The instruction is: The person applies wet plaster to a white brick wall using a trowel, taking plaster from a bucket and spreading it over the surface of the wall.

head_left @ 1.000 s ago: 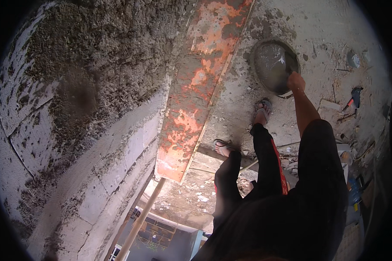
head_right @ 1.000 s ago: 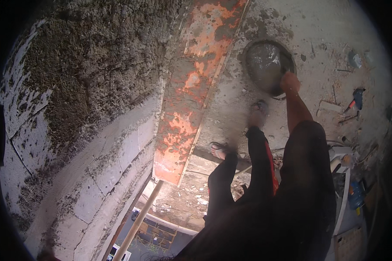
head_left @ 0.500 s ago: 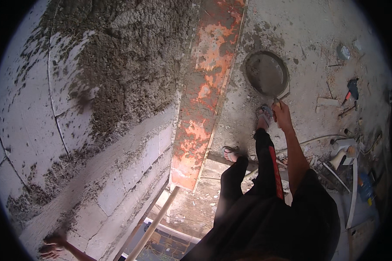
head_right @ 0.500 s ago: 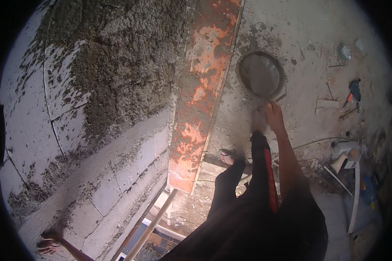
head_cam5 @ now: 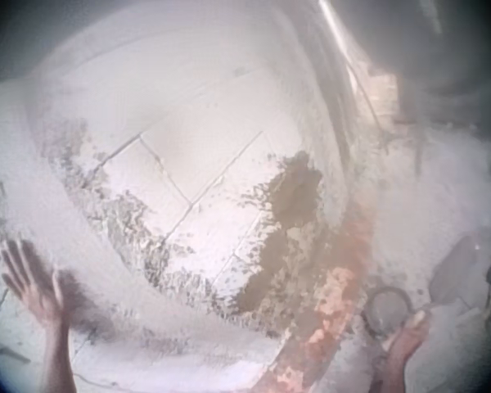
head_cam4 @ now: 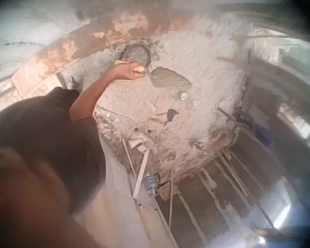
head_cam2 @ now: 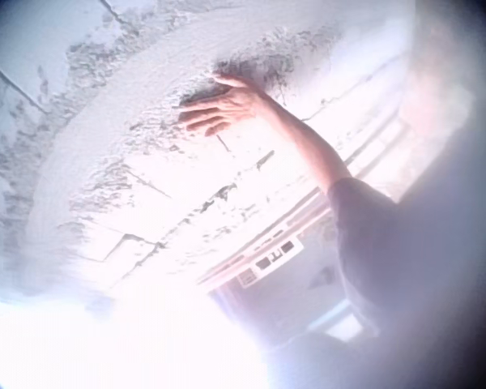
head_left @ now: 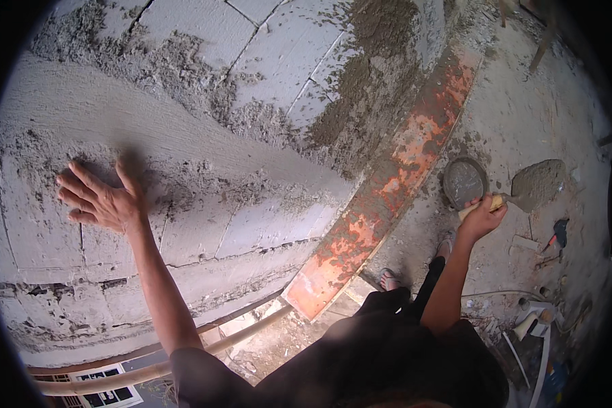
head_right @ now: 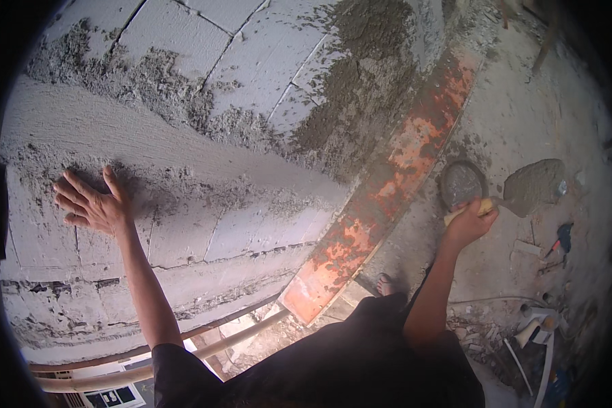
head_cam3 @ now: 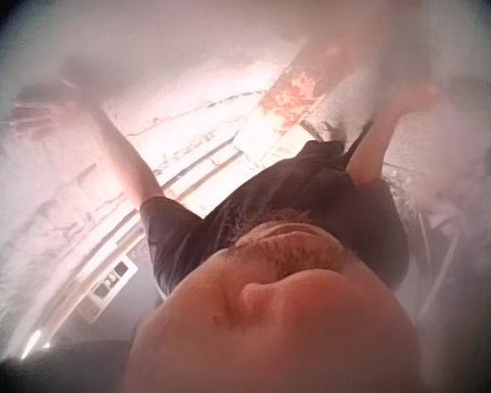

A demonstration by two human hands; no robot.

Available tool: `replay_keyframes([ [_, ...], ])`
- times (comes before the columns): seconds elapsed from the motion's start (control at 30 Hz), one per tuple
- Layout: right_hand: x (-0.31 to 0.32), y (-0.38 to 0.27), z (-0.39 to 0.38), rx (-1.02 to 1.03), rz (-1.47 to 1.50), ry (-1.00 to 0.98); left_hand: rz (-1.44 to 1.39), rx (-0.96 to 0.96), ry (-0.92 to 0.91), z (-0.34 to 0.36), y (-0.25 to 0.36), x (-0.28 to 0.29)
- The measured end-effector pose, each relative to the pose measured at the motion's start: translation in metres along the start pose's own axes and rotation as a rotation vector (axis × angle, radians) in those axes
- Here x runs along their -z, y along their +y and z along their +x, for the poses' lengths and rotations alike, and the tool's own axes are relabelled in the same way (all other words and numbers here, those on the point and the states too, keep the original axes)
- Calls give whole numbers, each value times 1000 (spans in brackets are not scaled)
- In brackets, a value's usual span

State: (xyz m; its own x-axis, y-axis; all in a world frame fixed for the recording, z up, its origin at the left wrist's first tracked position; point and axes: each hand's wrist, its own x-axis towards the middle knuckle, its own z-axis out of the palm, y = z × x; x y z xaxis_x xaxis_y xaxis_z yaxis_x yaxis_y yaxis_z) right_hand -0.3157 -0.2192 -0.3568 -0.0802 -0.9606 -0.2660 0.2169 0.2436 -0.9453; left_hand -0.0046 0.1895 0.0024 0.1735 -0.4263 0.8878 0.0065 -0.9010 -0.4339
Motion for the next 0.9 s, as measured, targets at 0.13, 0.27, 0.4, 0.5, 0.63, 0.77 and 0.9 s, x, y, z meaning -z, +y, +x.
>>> replay_keyframes([
  [0.13,-75,52,-69,182,-164,209,-59,-1,-50,-2,6,4],
  [0.27,-184,121,-202,64,-269,-243,-159,5,-40,9,24,10],
  [0.4,-132,42,-332,115,-259,-890,-141,-11,-58,0,0,1],
  [0.5,-68,49,-267,62,-274,-841,-196,-11,-11,4,10,-3],
  [0.63,36,93,-84,197,-1038,-759,-119,17,2,-3,8,-3],
  [0.77,130,78,77,19,-1524,-682,-12,19,11,4,8,4],
  [0.9,158,117,216,-39,-1854,-670,95,-76,50,4,-2,-8],
])
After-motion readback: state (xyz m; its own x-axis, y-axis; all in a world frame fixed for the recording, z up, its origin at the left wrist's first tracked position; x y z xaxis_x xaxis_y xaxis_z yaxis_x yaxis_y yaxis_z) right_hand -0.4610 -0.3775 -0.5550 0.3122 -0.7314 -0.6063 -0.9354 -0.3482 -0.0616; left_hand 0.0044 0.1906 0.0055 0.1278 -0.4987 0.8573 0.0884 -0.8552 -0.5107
